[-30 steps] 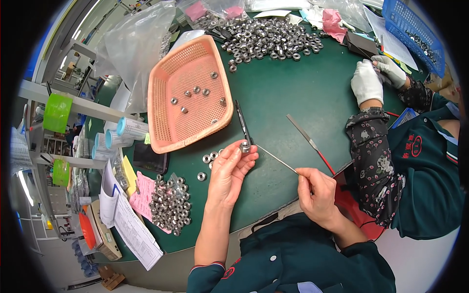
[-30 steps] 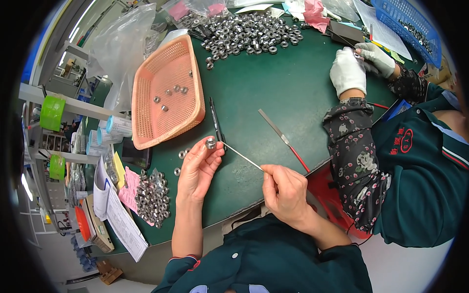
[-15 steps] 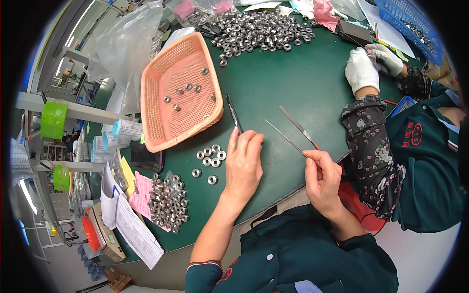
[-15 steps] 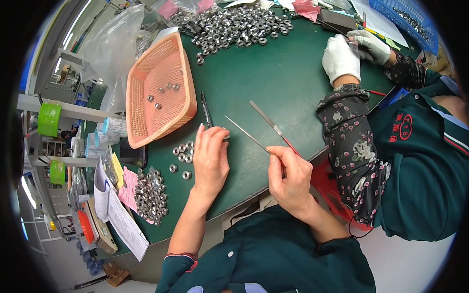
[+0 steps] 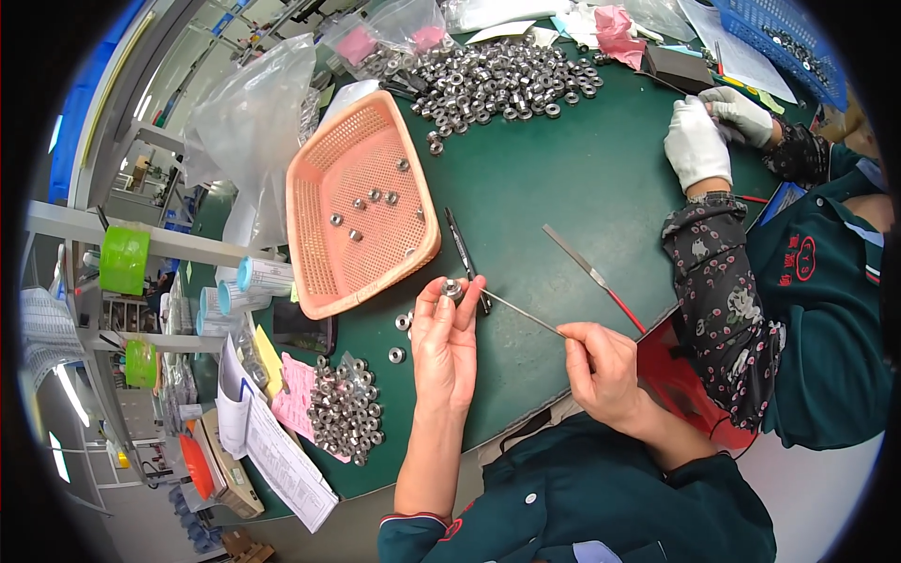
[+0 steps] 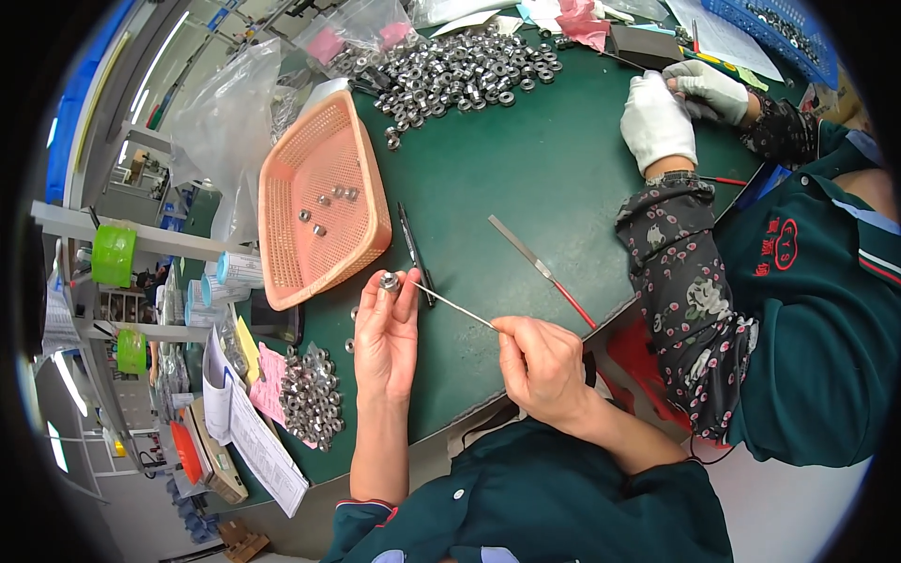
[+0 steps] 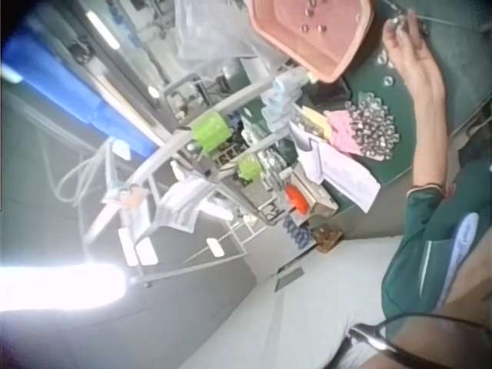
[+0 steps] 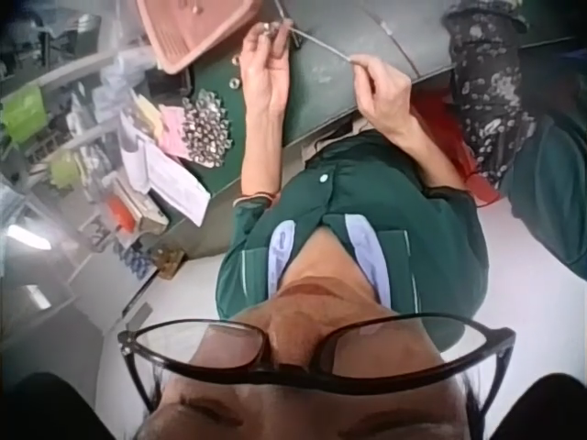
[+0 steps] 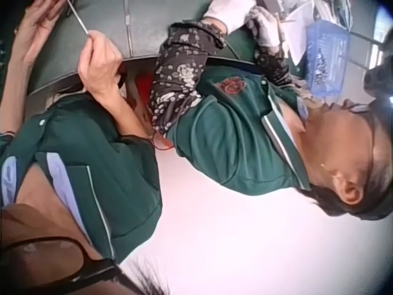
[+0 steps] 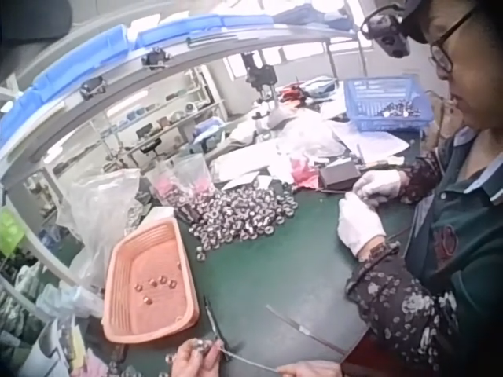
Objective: Assembling and inspecting small metal bearing components using a thin metal rod and a file.
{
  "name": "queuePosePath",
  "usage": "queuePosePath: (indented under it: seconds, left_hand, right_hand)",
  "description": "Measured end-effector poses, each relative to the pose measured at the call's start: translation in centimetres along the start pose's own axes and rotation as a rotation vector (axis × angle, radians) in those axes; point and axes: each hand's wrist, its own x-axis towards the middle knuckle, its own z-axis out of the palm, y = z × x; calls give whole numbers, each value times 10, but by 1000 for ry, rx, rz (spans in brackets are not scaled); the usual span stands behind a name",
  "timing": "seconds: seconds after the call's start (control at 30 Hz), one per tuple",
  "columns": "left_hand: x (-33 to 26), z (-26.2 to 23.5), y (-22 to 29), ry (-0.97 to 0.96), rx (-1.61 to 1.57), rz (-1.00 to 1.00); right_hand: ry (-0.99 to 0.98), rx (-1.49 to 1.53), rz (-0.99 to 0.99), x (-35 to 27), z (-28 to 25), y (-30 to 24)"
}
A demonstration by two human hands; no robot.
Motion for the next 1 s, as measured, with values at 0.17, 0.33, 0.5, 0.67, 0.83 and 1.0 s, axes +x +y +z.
queuePosePath:
  seconds: [0.17, 0.33, 0.5, 0.67, 0.83, 1.0]
  left_hand:
    - [2, -2, -1, -6, -36, -36]
    - [1, -3, 0, -6, -40, -42]
    - [1, -7, 0, -19, -66, -57]
    - [-3, -6, 3, -39, -30, -77]
    - [-2, 1, -2, -62, 4, -103]
    - [-6, -6, 2, -76, -35, -127]
  right_hand:
    - [-20, -37, 23, 4, 0, 1]
    - [23, -115, 39, 6, 3, 4]
    - [3, -107, 39, 7, -1, 1]
    - [11, -276, -69, 13, -2, -3]
    - [-23, -367, -39, 12, -10, -10]
    - [-56, -339, -78, 8, -6, -11]
